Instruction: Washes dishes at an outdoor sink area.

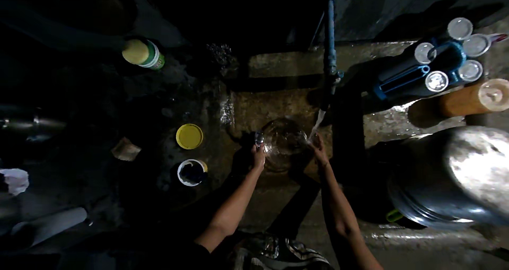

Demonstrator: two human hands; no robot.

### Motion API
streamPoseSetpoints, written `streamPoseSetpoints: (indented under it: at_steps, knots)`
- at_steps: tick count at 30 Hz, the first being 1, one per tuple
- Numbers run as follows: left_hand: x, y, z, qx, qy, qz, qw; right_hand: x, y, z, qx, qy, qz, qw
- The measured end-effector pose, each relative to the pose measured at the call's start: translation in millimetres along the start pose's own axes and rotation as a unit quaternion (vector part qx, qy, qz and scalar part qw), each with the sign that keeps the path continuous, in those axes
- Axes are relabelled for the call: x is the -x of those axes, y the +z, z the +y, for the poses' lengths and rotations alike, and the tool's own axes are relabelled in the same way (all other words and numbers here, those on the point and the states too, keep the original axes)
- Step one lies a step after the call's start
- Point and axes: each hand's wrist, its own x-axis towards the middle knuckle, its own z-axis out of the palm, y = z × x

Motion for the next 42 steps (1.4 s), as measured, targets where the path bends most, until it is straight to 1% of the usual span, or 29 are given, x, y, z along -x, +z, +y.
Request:
streamPoseSetpoints:
  at_steps: [3,6,9,11,13,15,16,18,20,22,23,24,25,26,27,28,30,31,32,33,34,35,36,38,39,40,41,42]
  knots:
    - [-4.0,2.5,-6.4,0.010,0.008,-0.035,0.999,-10.6,-5.3,5.3,0.032,-0.017,0.015,0.999]
    - [-8.5,2.3,-12.7,0.002,0.003,-0.037,0.999,-18.9,-5.6,6.3,0.125,-0.022,0.030,0.991]
    - [-2.8,-0.2,-5.2,-0.032,-0.001,-0.048,0.998,-20.3,-3.4,4.1,0.179,-0.029,0.037,0.983]
    - [-1.1,1.1,-1.8,-0.083,0.026,-0.041,0.995,-17.7,-2.8,-2.1,0.224,-0.035,0.048,0.973]
    - [-6.2,3.5,-3.5,-0.097,0.065,-0.039,0.992,-18.5,-4.8,-2.9,0.267,-0.029,0.049,0.962]
    - [-2.3,5.9,2.7,-0.087,0.072,-0.047,0.993,-19.1,-3.7,-3.4,0.315,-0.018,0.067,0.947]
    - [3.0,7.7,7.8,-0.077,0.060,-0.061,0.993,-19.0,-1.8,-3.5,0.337,-0.027,0.087,0.937]
    - [13.6,10.3,14.6,-0.025,0.023,-0.126,0.991,-17.0,7.0,1.9,0.395,-0.074,0.123,0.907]
    - [13.3,13.0,13.7,0.026,0.013,-0.170,0.985,-15.7,24.7,10.7,0.449,-0.118,0.128,0.876]
    - [11.2,19.0,22.1,0.056,0.048,-0.176,0.982,-15.8,52.8,4.8,0.458,-0.148,0.106,0.870]
    - [10.7,21.4,29.8,0.060,0.061,-0.170,0.982,-12.4,69.3,-2.9,0.448,-0.164,0.074,0.876]
    - [10.8,21.8,38.7,0.055,0.072,-0.156,0.984,-5.7,84.0,-9.9,0.442,-0.200,0.026,0.874]
    - [9.0,19.4,47.9,0.046,0.087,-0.137,0.986,0.8,93.2,-13.2,0.432,-0.256,-0.035,0.864]
    - [3.5,14.4,57.1,0.036,0.113,-0.117,0.986,4.7,94.3,-16.3,0.430,-0.311,-0.094,0.842]
    - [-3.1,7.2,67.8,0.028,0.153,-0.092,0.983,5.2,85.9,-16.7,0.436,-0.347,-0.130,0.820]
    - [-9.1,-4.2,78.4,0.026,0.195,-0.069,0.978,7.2,69.0,-12.8,0.440,-0.348,-0.132,0.817]
    - [-17.8,-36.3,102.8,0.024,0.262,-0.040,0.964,9.7,26.0,6.6,0.464,-0.280,-0.077,0.837]
    - [-18.9,-52.9,116.1,0.029,0.289,-0.033,0.956,7.9,8.5,20.0,0.491,-0.244,-0.068,0.833]
    - [-17.5,-67.0,128.9,0.040,0.310,-0.027,0.950,9.0,-1.0,30.6,0.524,-0.224,-0.078,0.818]
    - [-15.4,-79.0,138.6,0.053,0.327,-0.020,0.943,15.5,-0.5,37.9,0.564,-0.204,-0.094,0.794]
    - [-12.3,-88.6,145.3,0.067,0.338,-0.010,0.939,26.0,9.6,43.6,0.585,-0.190,-0.116,0.780]
    - [-8.6,-95.8,150.4,0.080,0.348,0.003,0.934,37.5,28.2,47.5,0.582,-0.178,-0.148,0.780]
    - [-5.0,-100.9,153.8,0.096,0.354,0.012,0.930,50.2,51.6,44.9,0.563,-0.155,-0.202,0.786]
    - [-1.3,-108.0,153.8,0.134,0.356,0.030,0.924,68.4,91.4,28.7,0.505,-0.137,-0.318,0.791]
    - [-1.5,-111.0,152.0,0.150,0.355,0.039,0.922,69.0,100.8,18.7,0.484,-0.127,-0.352,0.791]
    - [-0.6,-115.2,148.9,0.159,0.350,0.045,0.922,67.5,101.0,13.3,0.473,-0.131,-0.354,0.796]
    - [0.6,-120.9,145.7,0.165,0.346,0.045,0.923,64.6,93.5,14.9,0.477,-0.156,-0.312,0.807]
    - [2.0,-126.6,143.1,0.170,0.340,0.043,0.924,60.1,79.9,20.4,0.491,-0.175,-0.233,0.821]
